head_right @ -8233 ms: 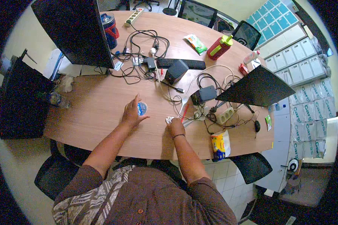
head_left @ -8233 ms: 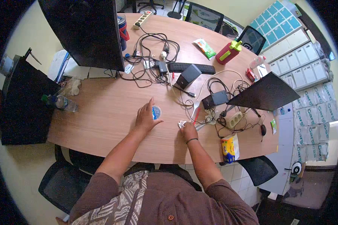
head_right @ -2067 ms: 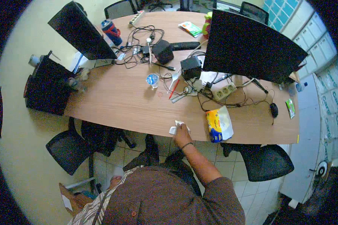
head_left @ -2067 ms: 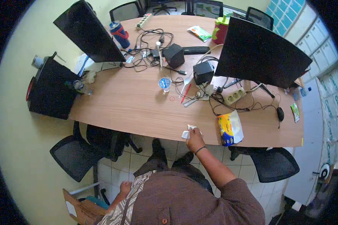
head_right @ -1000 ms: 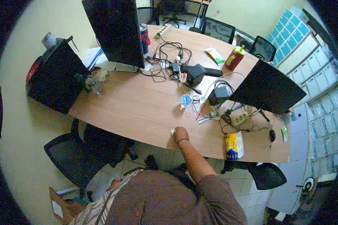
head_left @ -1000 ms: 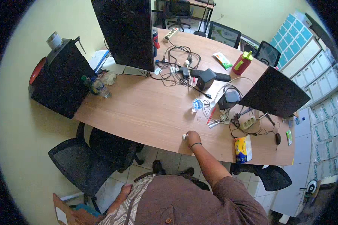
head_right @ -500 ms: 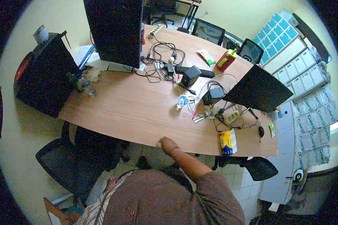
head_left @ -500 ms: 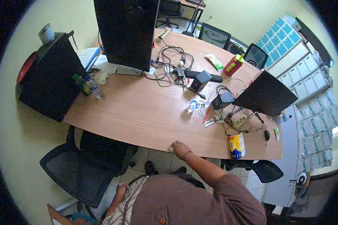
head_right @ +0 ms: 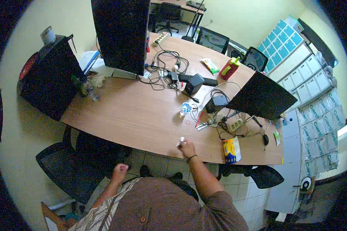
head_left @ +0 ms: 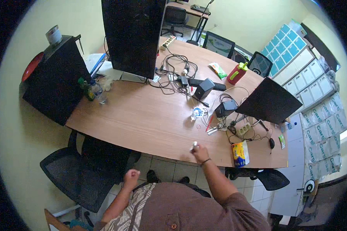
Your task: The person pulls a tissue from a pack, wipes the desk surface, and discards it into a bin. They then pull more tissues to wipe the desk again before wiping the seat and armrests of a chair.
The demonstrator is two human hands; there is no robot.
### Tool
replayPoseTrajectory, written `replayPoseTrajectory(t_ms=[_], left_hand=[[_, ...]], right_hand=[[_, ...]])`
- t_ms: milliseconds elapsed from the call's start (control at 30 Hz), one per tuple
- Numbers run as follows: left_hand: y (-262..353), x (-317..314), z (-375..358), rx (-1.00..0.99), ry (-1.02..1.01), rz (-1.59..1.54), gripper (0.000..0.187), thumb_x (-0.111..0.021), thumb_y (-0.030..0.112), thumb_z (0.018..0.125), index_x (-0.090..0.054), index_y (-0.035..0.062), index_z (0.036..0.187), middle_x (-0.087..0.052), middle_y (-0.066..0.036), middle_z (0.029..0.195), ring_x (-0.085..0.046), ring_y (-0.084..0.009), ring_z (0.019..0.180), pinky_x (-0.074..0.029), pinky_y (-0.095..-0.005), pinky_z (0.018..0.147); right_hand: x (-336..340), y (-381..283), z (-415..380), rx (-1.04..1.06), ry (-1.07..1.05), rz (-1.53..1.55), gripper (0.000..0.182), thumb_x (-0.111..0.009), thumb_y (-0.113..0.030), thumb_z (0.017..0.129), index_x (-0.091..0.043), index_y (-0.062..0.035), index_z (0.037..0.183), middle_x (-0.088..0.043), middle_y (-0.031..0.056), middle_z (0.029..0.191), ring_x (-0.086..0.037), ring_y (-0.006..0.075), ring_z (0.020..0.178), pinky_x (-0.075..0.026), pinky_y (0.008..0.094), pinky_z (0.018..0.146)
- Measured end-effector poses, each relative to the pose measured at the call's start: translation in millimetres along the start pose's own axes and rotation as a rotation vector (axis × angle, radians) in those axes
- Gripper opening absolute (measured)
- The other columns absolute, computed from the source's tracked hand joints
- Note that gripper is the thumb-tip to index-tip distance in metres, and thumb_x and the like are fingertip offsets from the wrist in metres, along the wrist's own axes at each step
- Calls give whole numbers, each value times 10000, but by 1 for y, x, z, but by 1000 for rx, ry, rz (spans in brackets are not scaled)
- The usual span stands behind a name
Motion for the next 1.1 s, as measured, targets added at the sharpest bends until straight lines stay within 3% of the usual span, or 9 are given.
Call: replayPoseTrajectory(t_ms=[100, 167, 267, 400, 467, 600, 700, 900, 1100], left_hand=[[120, -20, 11, -121, -161, -68, 346, -803, 251, 803, -662, 36, 1035, -669, -44, 859, -601, -123, 741, -518, -289, 702], [192, -36, 6, -289, -276, -66, 352, -820, 173, 781, -655, 22, 1052, -677, -56, 909, -635, -127, 788, -535, -299, 718], [259, -60, -9, -515, -193, -267, 345, -809, 97, 777, -655, 9, 1074, -689, -80, 964, -666, -139, 870, -553, -328, 756], [262, -100, -14, -578, 4, -255, 296, -785, 46, 782, -673, 6, 1053, -692, -114, 1010, -687, -196, 917, -561, -350, 772], [268, -117, -20, -823, 182, -133, 263, -775, 42, 780, -697, 17, 1029, -682, -135, 1040, -689, -252, 901, -559, -351, 772], [275, -148, -28, -876, 213, -56, 273, -771, 46, 770, -704, 20, 1033, -672, -145, 1067, -681, -291, 912, -555, -349, 782], [293, -164, -44, -848, 124, -5, 300, -771, 68, 769, -703, 22, 1057, -673, -147, 1078, -674, -285, 939, -552, -348, 795], [302, -181, -53, -870, 102, 43, 282, -705, 4, 759, -714, 35, 1039, -682, -147, 1101, -681, -289, 971, -556, -353, 835], [266, -160, 2, -783, 47, -23, 245, -663, -37, 735, -731, 43, 957, -723, -140, 1005, -709, -282, 912, -570, -351, 817]], right_hand=[[-63, -52, -47, -76, -298, 682, 151, -516, -178, 992, -598, -71, 1059, -627, 40, 904, -597, 149, 784, -501, 291, 691], [-81, -82, -75, -137, -362, 742, 162, -507, -181, 999, -583, -73, 1093, -629, 43, 950, -602, 149, 806, -502, 292, 706], [-89, -121, -107, -188, -474, 852, 195, -490, -189, 1011, -552, -78, 1159, -634, 43, 1004, -610, 155, 855, -506, 301, 749], [-69, -115, -108, -161, -517, 964, 239, -470, -185, 1015, -522, -81, 1225, -635, 36, 1029, -613, 163, 919, -505, 326, 810], [-57, -120, -115, -143, -507, 988, 237, -474, -181, 1012, -529, -80, 1219, -634, 34, 1035, -609, 158, 917, -498, 323, 806], [-29, -90, -109, -202, -431, 1061, 226, -532, -216, 984, -560, -91, 1170, -633, 27, 996, -597, 139, 853, -480, 304, 741], [-6, -89, -114, -174, -332, 905, 202, -551, -290, 970, -605, -111, 1047, -634, -23, 865, -580, 111, 784, -437, 266, 657], [13, -74, -114, -131, -385, 668, 172, -571, -283, 955, -607, -114, 956, -592, -33, 829, -538, 76, 734, -410, 239, 638], [16, -81, -87, -35, -448, 115, 190, -644, -256, 928, -654, -85, 1011, -604, -29, 868, -530, 71, 773, -402, 218, 667]])
Point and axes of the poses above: each hand's wrist, its own z-axis towards the middle knuckle, its own x-axis out of the back of the hand, y = z × x, the point moved 2 cm from there along z, towards the middle knuckle
